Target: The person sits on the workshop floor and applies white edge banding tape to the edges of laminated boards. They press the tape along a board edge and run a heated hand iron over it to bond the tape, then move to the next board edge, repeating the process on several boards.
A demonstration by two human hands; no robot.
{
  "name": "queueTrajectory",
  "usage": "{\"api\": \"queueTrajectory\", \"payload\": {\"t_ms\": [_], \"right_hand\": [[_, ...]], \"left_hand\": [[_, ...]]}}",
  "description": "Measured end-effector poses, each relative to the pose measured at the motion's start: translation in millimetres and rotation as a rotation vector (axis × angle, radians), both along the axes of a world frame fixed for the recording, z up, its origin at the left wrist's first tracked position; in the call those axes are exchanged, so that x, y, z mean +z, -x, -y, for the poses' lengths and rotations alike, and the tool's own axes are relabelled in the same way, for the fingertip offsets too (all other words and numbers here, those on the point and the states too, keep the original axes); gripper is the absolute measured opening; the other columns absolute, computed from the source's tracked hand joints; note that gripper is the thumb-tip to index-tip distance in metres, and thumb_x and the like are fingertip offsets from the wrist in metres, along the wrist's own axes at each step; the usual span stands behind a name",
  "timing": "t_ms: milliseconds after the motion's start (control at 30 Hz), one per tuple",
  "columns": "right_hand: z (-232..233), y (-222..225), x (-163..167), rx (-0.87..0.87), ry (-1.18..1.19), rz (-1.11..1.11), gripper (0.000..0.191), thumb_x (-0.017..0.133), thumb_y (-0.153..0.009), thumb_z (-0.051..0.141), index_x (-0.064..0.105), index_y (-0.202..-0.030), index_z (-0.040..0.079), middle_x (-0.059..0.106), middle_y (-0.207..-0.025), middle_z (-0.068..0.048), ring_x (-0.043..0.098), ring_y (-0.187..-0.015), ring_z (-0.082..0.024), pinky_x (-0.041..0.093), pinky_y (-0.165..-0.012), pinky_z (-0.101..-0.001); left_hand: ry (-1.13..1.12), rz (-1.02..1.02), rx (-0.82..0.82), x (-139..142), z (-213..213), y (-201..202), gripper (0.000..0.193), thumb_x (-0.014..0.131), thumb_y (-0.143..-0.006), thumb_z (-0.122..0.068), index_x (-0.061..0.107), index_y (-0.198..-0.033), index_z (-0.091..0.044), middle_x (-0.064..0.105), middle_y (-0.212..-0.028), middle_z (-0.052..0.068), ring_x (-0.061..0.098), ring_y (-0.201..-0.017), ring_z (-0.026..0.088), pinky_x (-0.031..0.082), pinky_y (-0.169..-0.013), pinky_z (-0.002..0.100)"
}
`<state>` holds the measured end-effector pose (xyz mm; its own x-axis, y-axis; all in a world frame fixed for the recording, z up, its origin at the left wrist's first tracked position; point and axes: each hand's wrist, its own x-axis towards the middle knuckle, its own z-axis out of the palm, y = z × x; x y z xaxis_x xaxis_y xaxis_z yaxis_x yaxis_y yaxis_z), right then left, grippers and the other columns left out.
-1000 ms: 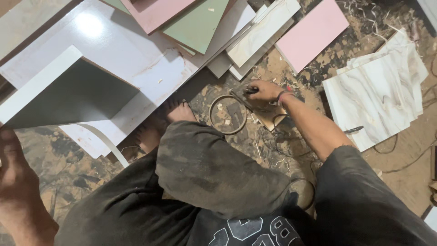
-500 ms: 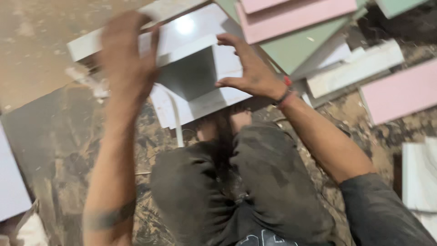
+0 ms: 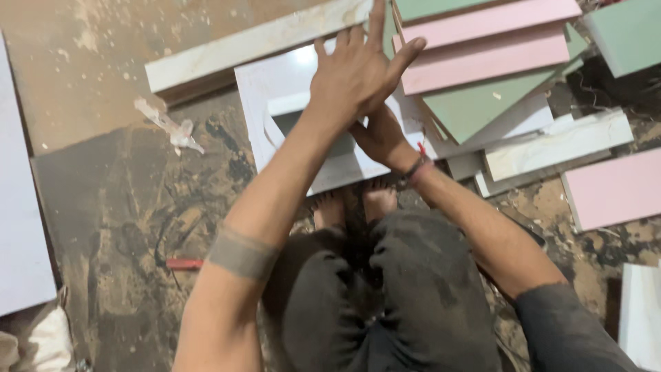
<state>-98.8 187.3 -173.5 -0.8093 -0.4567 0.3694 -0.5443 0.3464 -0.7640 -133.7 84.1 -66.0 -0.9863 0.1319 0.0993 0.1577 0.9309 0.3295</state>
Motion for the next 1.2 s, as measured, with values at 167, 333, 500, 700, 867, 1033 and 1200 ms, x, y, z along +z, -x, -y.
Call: {"api": "queueTrajectory", "payload": {"t_ms": [167, 333, 500, 700, 867, 1033, 1200], "right_hand": [[0, -2, 4, 0.1, -0.01, -0.208, 0.05, 0.068, -0.1, 0.017, 0.053, -0.143, -0.002, 0.058, -0.144, -0.025, 0.053, -0.137, -0.042, 0.041, -0.113, -0.0529], [2, -6, 25, 0.075, 0.02, -0.011, 0.044, 0.069, -0.096, 0.013, 0.053, -0.135, 0.001, 0.064, -0.129, -0.024, 0.062, -0.123, -0.042, 0.052, -0.1, -0.0489], [8, -8, 32, 0.006, -0.014, -0.041, 0.062, 0.076, -0.091, 0.015, 0.043, -0.139, -0.004, 0.065, -0.116, -0.028, 0.063, -0.105, -0.051, 0.052, -0.087, -0.0527], [-10, 1, 12, 0.031, -0.129, -0.017, 0.05, 0.067, -0.096, 0.009, 0.048, -0.141, 0.001, 0.064, -0.13, -0.023, 0.058, -0.126, -0.038, 0.048, -0.104, -0.0475], [-4, 3, 16, 0.128, -0.17, -0.337, 0.046, 0.068, -0.095, 0.008, 0.054, -0.139, 0.002, 0.063, -0.134, -0.022, 0.057, -0.13, -0.035, 0.047, -0.107, -0.0459], [4, -7, 32, -0.025, -0.114, 0.141, 0.033, 0.075, -0.099, 0.019, 0.06, -0.123, 0.002, 0.072, -0.101, -0.017, 0.07, -0.089, -0.035, 0.055, -0.078, -0.0432], [1, -10, 39, -0.005, -0.017, 0.044, 0.044, 0.079, -0.097, 0.023, 0.051, -0.122, 0.0, 0.073, -0.104, -0.019, 0.072, -0.096, -0.039, 0.054, -0.077, -0.0462]], "left_hand": [[0.143, -0.092, -0.255, 9, -10, -1, 0.098, 0.031, -0.096, -0.085, 0.007, -0.164, -0.018, 0.066, -0.124, 0.02, 0.062, -0.121, 0.037, 0.032, -0.109, 0.071], [0.133, -0.329, -0.361, 27, 57, -46, 0.103, 0.049, -0.095, -0.083, 0.019, -0.162, -0.011, 0.067, -0.12, 0.02, 0.063, -0.114, 0.038, 0.032, -0.102, 0.067], [0.426, 0.032, -0.192, 40, 122, -76, 0.094, 0.065, -0.09, -0.073, 0.046, -0.146, 0.0, 0.066, -0.127, 0.019, 0.062, -0.126, 0.031, 0.03, -0.123, 0.062], [0.131, 0.025, -0.397, 8, 24, -34, 0.115, 0.057, -0.084, -0.083, 0.023, -0.161, -0.005, 0.064, -0.127, 0.023, 0.061, -0.122, 0.035, 0.044, -0.108, 0.053], [0.015, -0.135, -0.406, 17, 21, -25, 0.114, 0.044, -0.088, -0.09, 0.017, -0.163, -0.008, 0.066, -0.129, 0.017, 0.059, -0.126, 0.035, 0.042, -0.102, 0.061], [0.219, -0.157, -0.201, 29, 105, -61, 0.1, 0.041, -0.096, -0.085, 0.02, -0.164, -0.014, 0.061, -0.137, 0.019, 0.049, -0.139, 0.032, 0.017, -0.118, 0.071], [-0.003, -0.155, -0.155, 32, 119, -67, 0.09, 0.043, -0.103, -0.074, 0.023, -0.164, -0.01, 0.057, -0.144, 0.022, 0.041, -0.142, 0.036, 0.014, -0.116, 0.065]]}}
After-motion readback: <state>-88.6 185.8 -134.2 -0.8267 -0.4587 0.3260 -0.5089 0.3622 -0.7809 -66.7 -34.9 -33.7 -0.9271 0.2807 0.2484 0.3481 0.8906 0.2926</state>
